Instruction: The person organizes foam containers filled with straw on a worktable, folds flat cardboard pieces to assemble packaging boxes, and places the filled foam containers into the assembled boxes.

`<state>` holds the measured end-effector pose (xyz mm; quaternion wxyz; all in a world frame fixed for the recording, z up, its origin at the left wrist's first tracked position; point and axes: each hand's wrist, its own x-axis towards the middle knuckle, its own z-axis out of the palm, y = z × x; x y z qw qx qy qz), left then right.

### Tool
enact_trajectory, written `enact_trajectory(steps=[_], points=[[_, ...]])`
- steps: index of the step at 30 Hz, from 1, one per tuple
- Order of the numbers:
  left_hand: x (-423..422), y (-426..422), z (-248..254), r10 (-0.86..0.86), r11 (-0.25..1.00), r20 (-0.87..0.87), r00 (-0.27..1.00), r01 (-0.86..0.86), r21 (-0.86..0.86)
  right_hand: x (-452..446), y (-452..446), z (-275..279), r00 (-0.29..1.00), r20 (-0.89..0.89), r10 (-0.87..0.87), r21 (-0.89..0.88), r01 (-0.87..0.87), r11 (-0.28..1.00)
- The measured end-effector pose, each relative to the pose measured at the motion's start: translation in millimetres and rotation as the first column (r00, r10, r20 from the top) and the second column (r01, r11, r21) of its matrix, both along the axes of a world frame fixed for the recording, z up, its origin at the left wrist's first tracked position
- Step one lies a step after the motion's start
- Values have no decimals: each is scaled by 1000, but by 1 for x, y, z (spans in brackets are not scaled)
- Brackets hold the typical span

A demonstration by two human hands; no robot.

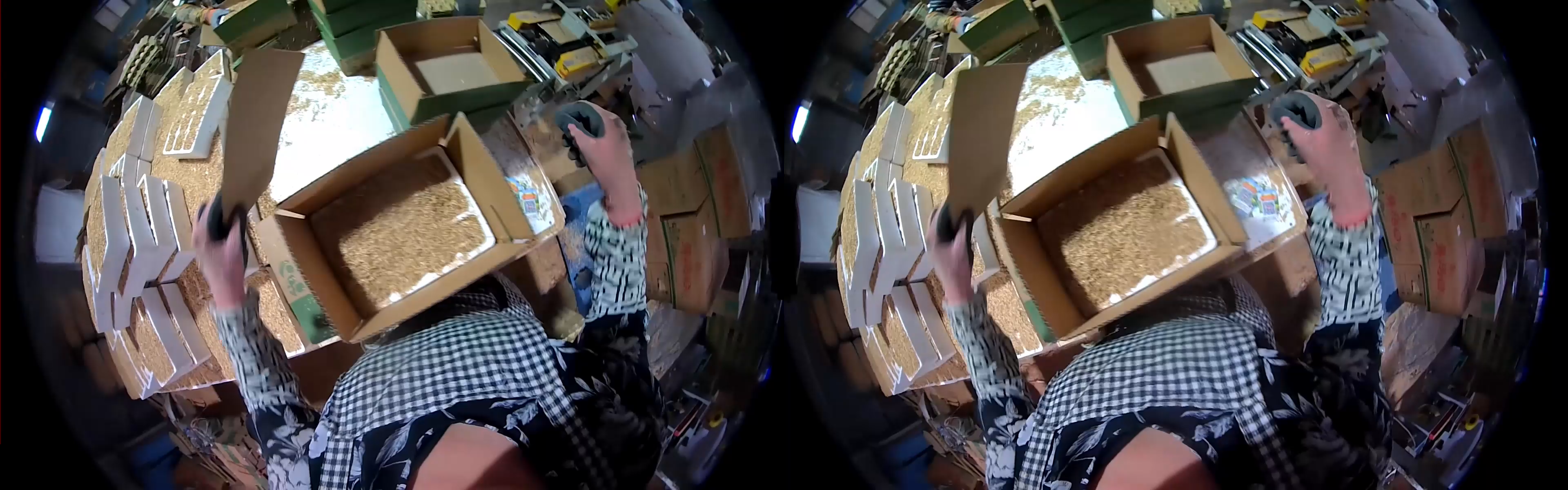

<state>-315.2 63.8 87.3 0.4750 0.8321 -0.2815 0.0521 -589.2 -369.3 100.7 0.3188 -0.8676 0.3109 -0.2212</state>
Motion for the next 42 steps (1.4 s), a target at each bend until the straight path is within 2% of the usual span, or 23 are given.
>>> enact_trajectory(steps=[1,3,7,10,12,13,16,17,18,20,23,24,25,26,27,28,30,32,34,36,38,40,42], points=[[-29,0,9,53,995,170,984,-67,75,-10,-31,-26,971,-222,-85,-159,50,986],[-80,-9,17,48,973,350,935,-123,195,-21,-69,-105,734,-678,-26,-67,-27,997],[-119,-45,-4,62,857,514,856,-310,412,-64,-77,-290,713,-699,53,-74,-146,986],[-118,-51,3,121,836,374,919,-298,461,-83,-55,-302,802,-595,-45,-270,-147,952],[-116,-53,-3,52,837,552,832,-338,431,-89,-70,-326,810,-586,14,3,-15,1000],[-117,-53,-5,38,835,610,791,-360,416,-95,-72,-341,857,-515,-20,-144,-64,987],[-124,-62,0,68,822,595,801,-383,422,-86,-77,-290,902,-427,62,349,101,932],[-126,-64,1,91,821,580,809,-391,417,-76,-66,-246,965,-242,-100,683,243,688],[-129,-64,2,116,818,566,816,-402,411,-64,-66,-248,976,-186,-110,453,185,872],[-131,-59,3,174,854,515,839,-389,345,-43,-52,-188,932,342,-123,788,-213,578],[-133,-40,-19,315,876,530,788,-456,158,1,11,-43,725,597,343,467,-662,586],[-139,-44,-14,320,876,568,759,-465,128,21,31,-24,617,546,566,226,-759,610],[-147,-46,-13,290,873,621,728,-467,140,46,58,-17,583,216,783,-18,-799,601],[-151,-46,-12,256,872,670,697,-466,152,64,76,-13,534,-170,828,-240,-837,491],[-152,-42,-6,53,895,624,779,-315,316,64,85,-15,625,-197,755,-541,-712,448],[-152,-41,2,-148,874,544,826,-148,463,73,74,-33,471,278,837,-267,-799,539],[-173,-63,25,-299,644,301,906,-41,764,62,57,26,696,202,689,-340,-610,716],[-170,-62,13,-438,622,149,886,180,762,51,50,39,776,358,519,-233,-464,855],[-162,-71,12,-537,427,-69,841,341,837,55,73,34,647,305,699,-451,-548,704],[-153,-78,13,-597,265,-186,781,411,872,61,108,11,492,-163,855,-394,-827,401],[-148,-87,13,-652,158,-200,732,389,907,61,121,-24,319,-663,677,-268,-946,183],[-142,-81,9,-660,136,-250,709,439,888,56,104,-26,249,-613,750,-310,-949,62],[-145,-74,44,-716,524,-72,694,603,601,46,76,16,235,-39,971,-92,-969,230]])
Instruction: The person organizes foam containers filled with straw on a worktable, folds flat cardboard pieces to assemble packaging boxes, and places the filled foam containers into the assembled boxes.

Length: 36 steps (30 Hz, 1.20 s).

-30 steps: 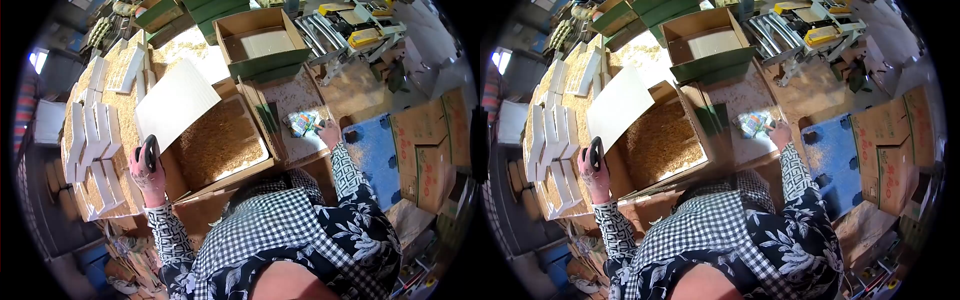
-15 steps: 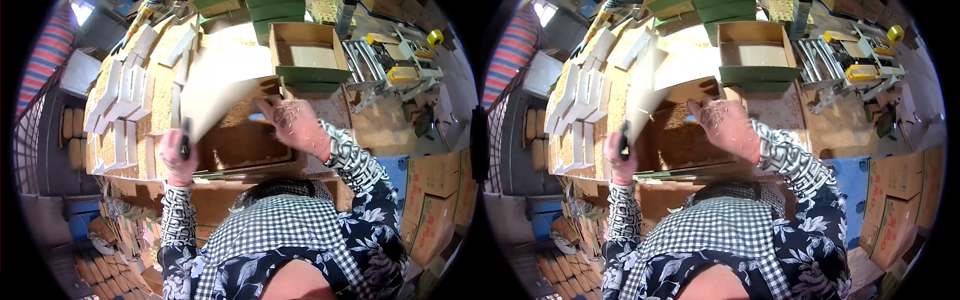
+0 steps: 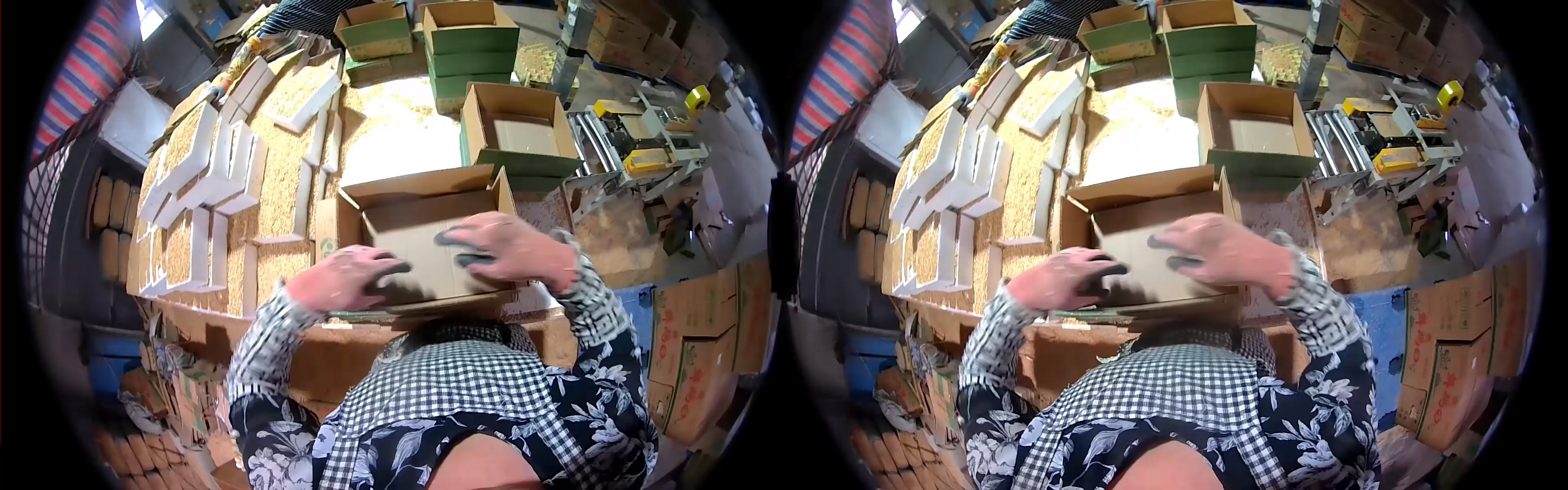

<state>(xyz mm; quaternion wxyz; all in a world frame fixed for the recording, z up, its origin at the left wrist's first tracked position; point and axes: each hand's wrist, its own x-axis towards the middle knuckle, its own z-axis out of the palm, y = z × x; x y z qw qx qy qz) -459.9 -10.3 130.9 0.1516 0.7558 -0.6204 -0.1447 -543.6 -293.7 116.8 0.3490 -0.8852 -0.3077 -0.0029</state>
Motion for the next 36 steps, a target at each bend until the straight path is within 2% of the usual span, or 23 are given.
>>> enact_trajectory(steps=[2,3,4,6,7,8,10,11,12,13,14,16,19,23,24,26,27,29,30,31,34,35,36], points=[[-4,50,12,307,947,-211,928,-320,-29,-23,-46,7,945,-282,-167,393,272,878],[1,73,1,373,889,-572,731,-458,-5,-25,-49,-5,909,-327,-260,340,370,865],[3,68,-16,432,856,-600,674,-517,35,-30,-48,-17,859,-374,-350,280,465,840],[-8,37,-62,545,766,-656,522,-628,136,-24,-2,-29,947,-274,-169,342,260,903],[-12,9,-87,333,920,-331,883,-381,-93,-19,15,-55,996,-48,-79,169,86,982],[-33,-12,-90,271,962,236,933,-270,-36,-16,9,-73,996,70,-57,159,45,986],[-31,-11,-82,649,760,41,760,-646,-71,-20,-17,-85,757,181,-629,306,564,767],[-31,-7,-78,790,573,-95,605,-785,-235,-21,-28,-103,684,-5,-729,365,680,636],[-21,8,-113,804,552,14,594,-739,-386,-21,-33,-134,679,-280,-679,374,729,574],[-16,21,-159,741,418,-523,422,-899,-134,-23,-33,-165,639,-497,-588,371,768,522],[-15,27,-189,507,377,-862,25,-906,195,-26,-29,-196,603,-629,-491,374,788,488],[-7,15,-148,299,452,-949,-95,-862,228,-39,-21,-227,610,-676,-412,454,786,419],[18,-28,-94,164,560,-984,65,-828,39,-68,-38,-162,725,-533,-437,572,689,446],[72,-130,-28,-51,774,-964,262,-600,-204,-49,-150,-123,609,-791,-63,523,619,-586],[86,-157,-20,-11,781,-945,327,-587,-212,-44,-171,-81,650,-754,-91,588,607,-535],[121,-200,-52,308,759,-391,867,-472,-448,-38,-232,-41,760,-650,21,686,598,-414],[133,-212,-68,437,821,-59,898,-425,-381,-36,-274,-41,795,-585,158,726,601,-336],[153,-227,-135,371,928,93,924,-367,-58,-20,-345,-82,819,-491,298,787,563,-251],[144,-232,-153,340,921,236,910,-373,110,-6,-357,-95,854,-498,148,817,520,-249],[138,-232,-164,379,918,161,911,-392,63,7,-366,-105,873,-488,-6,848,473,-239],[144,-235,-180,415,910,17,910,-415,0,57,-335,-131,736,-667,111,670,659,-341],[142,-233,-185,417,909,-23,909,-417,-4,72,-336,-158,720,-593,361,681,687,-252],[142,-232,-184,442,895,-156,883,-445,21,85,-337,-172,702,-592,397,713,685,-148]])
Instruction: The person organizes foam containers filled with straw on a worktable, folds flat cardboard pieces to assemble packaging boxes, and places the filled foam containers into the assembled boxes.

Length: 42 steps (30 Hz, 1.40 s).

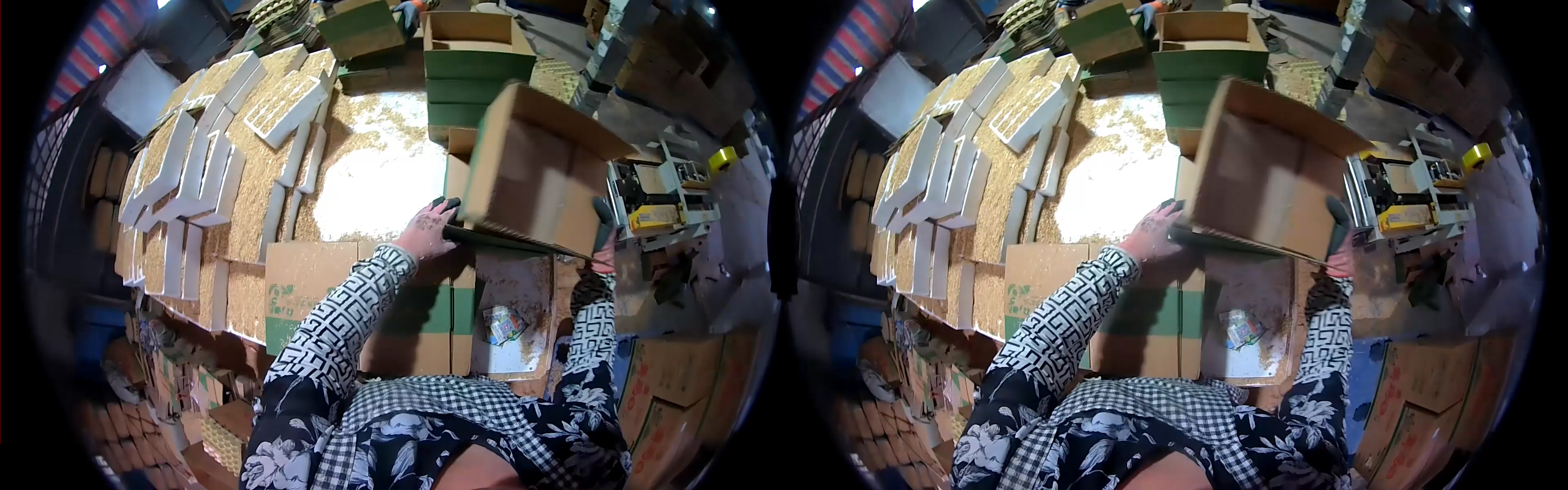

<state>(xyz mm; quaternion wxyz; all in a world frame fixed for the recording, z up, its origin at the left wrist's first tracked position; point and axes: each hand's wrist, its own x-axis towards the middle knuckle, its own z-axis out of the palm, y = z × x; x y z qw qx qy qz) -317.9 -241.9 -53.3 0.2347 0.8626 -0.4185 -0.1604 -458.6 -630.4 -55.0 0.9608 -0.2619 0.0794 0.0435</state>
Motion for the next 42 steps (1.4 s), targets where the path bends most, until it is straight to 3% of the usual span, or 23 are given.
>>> enact_trajectory(steps=[2,5,9,11,13,14,15,17,18,21,24,26,27,28,29,30,31,33,34,36,40,41,42], points=[[1,6,4,52,995,-256,965,-72,-69,23,6,-16,998,49,38,-273,-23,962],[-6,18,-8,238,955,-70,969,-246,-165,43,17,-17,975,148,-167,-763,220,608],[-24,77,42,477,856,271,836,-374,-356,29,19,19,725,155,-671,-984,177,-36],[-25,146,61,579,798,517,631,-568,-200,-17,30,-4,633,78,-770,-836,463,296],[-16,239,25,608,552,718,338,-830,-77,-74,98,10,541,72,-838,-753,580,310],[-15,263,10,747,220,651,138,-974,-46,-102,120,-27,761,178,-624,-917,358,175],[-11,292,-15,896,106,433,101,-994,13,-105,151,-52,888,179,-425,-980,198,1],[-5,327,-38,859,441,166,484,-865,239,-87,244,-79,984,160,-75,-918,121,-377],[-10,311,-37,913,398,80,400,-916,41,-70,288,-72,991,124,57,-838,135,-528],[-32,285,14,944,314,-26,328,-921,-232,-53,330,-25,940,-92,-329,-994,-107,-28],[-30,299,31,780,119,-368,505,-698,-706,-75,317,-8,984,12,-179,-964,-36,-262],[-38,310,83,497,-128,-570,654,-594,-794,-82,311,43,960,189,-208,-967,145,-208],[-47,315,111,419,-106,-599,683,-618,-779,-71,302,58,897,304,-322,-861,403,311],[-53,321,129,341,-79,-624,703,-639,-765,-62,302,88,809,452,-375,-649,587,484],[-41,331,116,283,-15,-527,801,-546,-838,-56,313,122,742,550,-384,-735,648,199],[-42,323,131,124,-74,-709,694,-706,-704,-38,309,125,701,548,-456,-750,654,104],[-52,311,143,267,10,-630,729,-656,-755,-20,306,127,654,543,-527,-765,644,12],[-53,308,161,540,134,-494,681,-650,-748,-19,335,151,608,451,-653,-645,728,232],[-51,308,162,655,4,-512,556,-680,-734,-28,333,138,698,356,-621,-639,667,384],[-34,332,148,503,-165,-582,639,-589,-791,-79,378,143,682,505,-528,-518,730,447],[-56,338,162,716,364,90,692,-261,-894,-94,393,184,772,597,-217,-762,631,149],[-75,327,168,414,235,-347,841,-467,-852,-67,374,154,748,553,-367,-581,661,475],[-101,314,174,-11,198,-683,730,-668,-717,-42,351,125,666,657,-353,-587,746,315]])
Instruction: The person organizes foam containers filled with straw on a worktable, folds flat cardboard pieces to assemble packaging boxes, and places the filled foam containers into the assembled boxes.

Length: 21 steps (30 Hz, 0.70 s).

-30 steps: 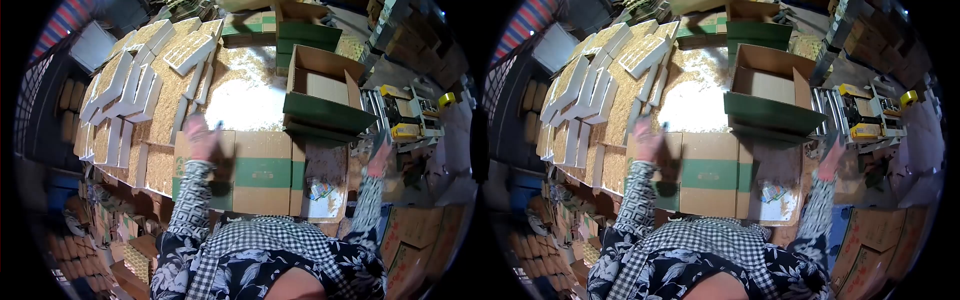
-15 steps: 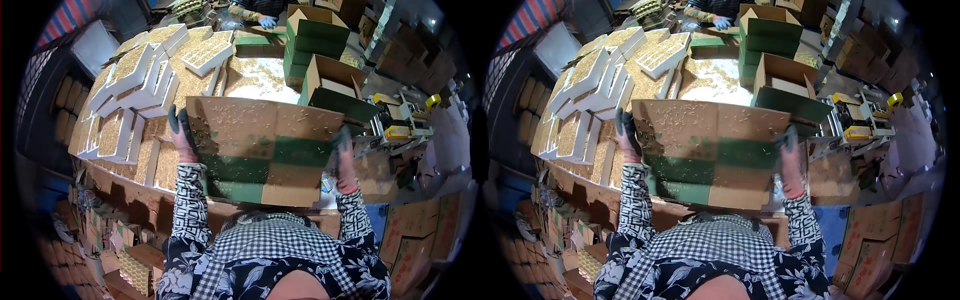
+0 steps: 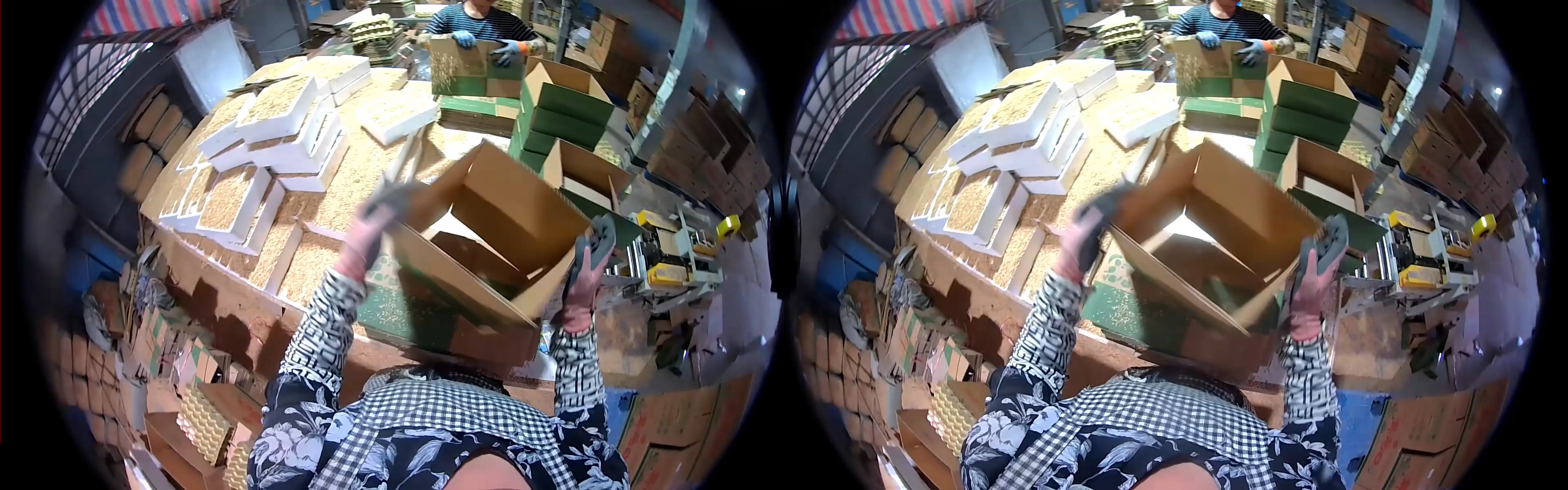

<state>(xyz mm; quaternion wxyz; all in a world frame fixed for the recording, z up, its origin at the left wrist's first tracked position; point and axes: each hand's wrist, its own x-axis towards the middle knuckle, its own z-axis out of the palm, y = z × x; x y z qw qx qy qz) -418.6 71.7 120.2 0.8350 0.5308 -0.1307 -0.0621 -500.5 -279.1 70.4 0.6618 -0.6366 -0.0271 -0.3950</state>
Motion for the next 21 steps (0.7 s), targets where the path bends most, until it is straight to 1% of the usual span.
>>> enact_trajectory(steps=[1,2,3,4,6,7,8,9,10,11,12,13,14,15,16,17,18,19,20,21], points=[[-29,-18,19,-215,914,-63,974,224,338,9,16,21,993,2,-116,-270,112,956],[-44,-28,16,-524,739,275,806,269,618,15,32,41,974,42,-222,-519,211,828],[-66,-36,44,-735,396,203,646,167,903,17,29,35,930,117,-348,-919,234,316],[-72,-37,21,-850,309,222,478,112,944,15,37,30,892,15,-451,-977,108,182],[-79,-33,21,-808,291,145,570,173,941,19,28,40,851,-60,-522,-981,46,189],[-77,-36,24,-678,491,177,714,260,832,29,15,34,898,2,-441,-957,129,258],[-70,-41,29,-518,680,169,838,284,676,30,17,42,937,-20,-349,-897,138,421],[-58,-44,13,-299,577,340,892,-115,809,21,15,54,960,-142,-242,-880,-11,476],[-41,-40,-15,-114,338,540,834,-479,810,8,14,61,958,-257,-124,-846,-161,509],[-22,-30,-44,-47,464,381,923,-318,827,-10,14,55,960,-273,61,-857,-272,437],[-8,-18,-62,-8,594,209,978,-163,788,-32,11,46,926,-292,239,-866,-362,345],[-7,-8,-61,-41,742,136,990,-61,667,-58,21,43,893,-391,224,-870,-438,228],[-8,3,-66,-85,718,-4,996,64,693,-79,30,39,851,-490,190,-851,-514,108],[-10,19,-85,-153,693,98,983,36,720,-82,23,31,859,-483,170,-862,-500,78],[-17,36,-115,-223,670,193,955,6,743,-81,11,27,866,-477,149,-872,-488,45],[-24,51,-142,-301,641,284,910,-27,767,-68,6,32,888,-440,138,-893,-449,43],[-30,58,-141,-392,605,372,841,-69,793,-54,-2,27,937,-323,133,-935,-338,107],[-37,54,-140,-316,775,104,943,194,601,-36,-5,29,949,-263,172,-900,-306,311],[-46,47,-128,-240,918,-175,955,281,279,-26,-3,35,959,-229,166,-780,-283,558],[-48,43,-92,-291,918,-19,956,285,274,-12,2,44,871,-358,336,-406,-470,784]])
